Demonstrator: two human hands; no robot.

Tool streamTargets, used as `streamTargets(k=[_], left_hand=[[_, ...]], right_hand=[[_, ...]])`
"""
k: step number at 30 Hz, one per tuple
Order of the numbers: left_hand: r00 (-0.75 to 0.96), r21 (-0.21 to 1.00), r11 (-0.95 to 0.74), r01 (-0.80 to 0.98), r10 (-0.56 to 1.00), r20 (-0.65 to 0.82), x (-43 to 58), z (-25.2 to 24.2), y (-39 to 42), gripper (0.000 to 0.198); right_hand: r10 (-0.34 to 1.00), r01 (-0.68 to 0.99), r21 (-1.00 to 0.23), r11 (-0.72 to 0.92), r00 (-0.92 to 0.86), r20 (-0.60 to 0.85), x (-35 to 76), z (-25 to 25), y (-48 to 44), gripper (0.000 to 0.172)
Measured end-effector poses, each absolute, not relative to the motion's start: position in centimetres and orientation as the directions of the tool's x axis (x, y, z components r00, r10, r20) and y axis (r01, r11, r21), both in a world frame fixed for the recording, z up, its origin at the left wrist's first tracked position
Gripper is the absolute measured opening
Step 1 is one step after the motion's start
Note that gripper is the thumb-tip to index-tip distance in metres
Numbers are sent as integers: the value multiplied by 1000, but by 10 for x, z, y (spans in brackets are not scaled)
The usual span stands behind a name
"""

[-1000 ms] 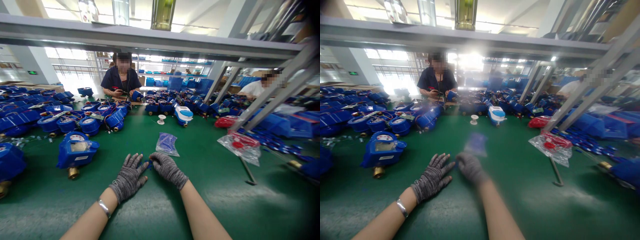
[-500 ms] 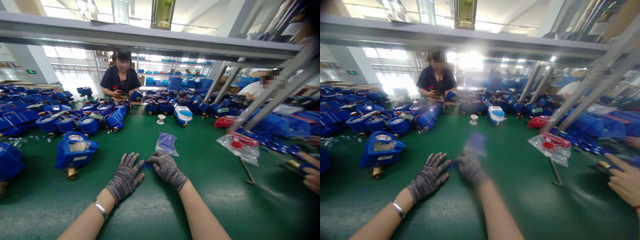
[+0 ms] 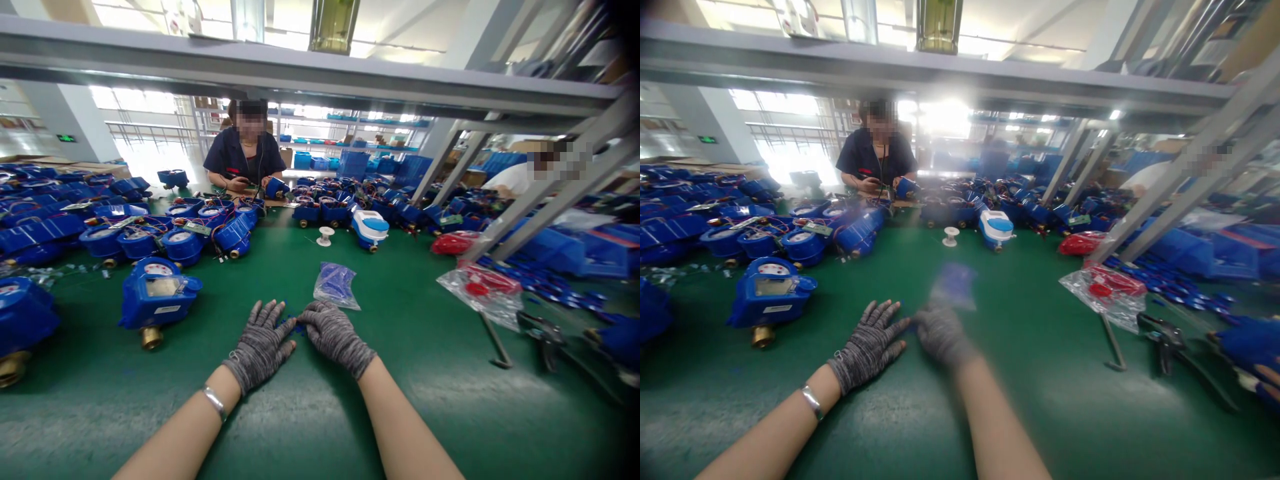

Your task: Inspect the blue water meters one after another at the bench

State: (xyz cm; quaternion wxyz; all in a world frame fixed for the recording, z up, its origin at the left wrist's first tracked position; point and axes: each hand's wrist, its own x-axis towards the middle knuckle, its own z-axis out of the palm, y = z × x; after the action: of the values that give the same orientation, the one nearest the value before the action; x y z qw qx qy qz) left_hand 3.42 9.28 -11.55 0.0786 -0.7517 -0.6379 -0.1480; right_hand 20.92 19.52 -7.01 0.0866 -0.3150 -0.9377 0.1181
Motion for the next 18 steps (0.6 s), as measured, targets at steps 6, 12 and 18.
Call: streamTargets(k=[6, 12, 18], left_hand=[[154, 64, -182, 981, 938, 310, 34, -113, 89, 47], [149, 51, -172, 984, 941, 305, 33, -116, 92, 48], [179, 19, -197, 980, 925, 336, 33, -121, 93, 47]], right_hand=[[581, 550, -256, 795, -812, 58, 210, -71, 194, 31], [578, 547, -245, 800, -813, 69, 210, -68, 192, 29], [603, 545, -284, 789, -776, 185, 209, -68, 194, 27]])
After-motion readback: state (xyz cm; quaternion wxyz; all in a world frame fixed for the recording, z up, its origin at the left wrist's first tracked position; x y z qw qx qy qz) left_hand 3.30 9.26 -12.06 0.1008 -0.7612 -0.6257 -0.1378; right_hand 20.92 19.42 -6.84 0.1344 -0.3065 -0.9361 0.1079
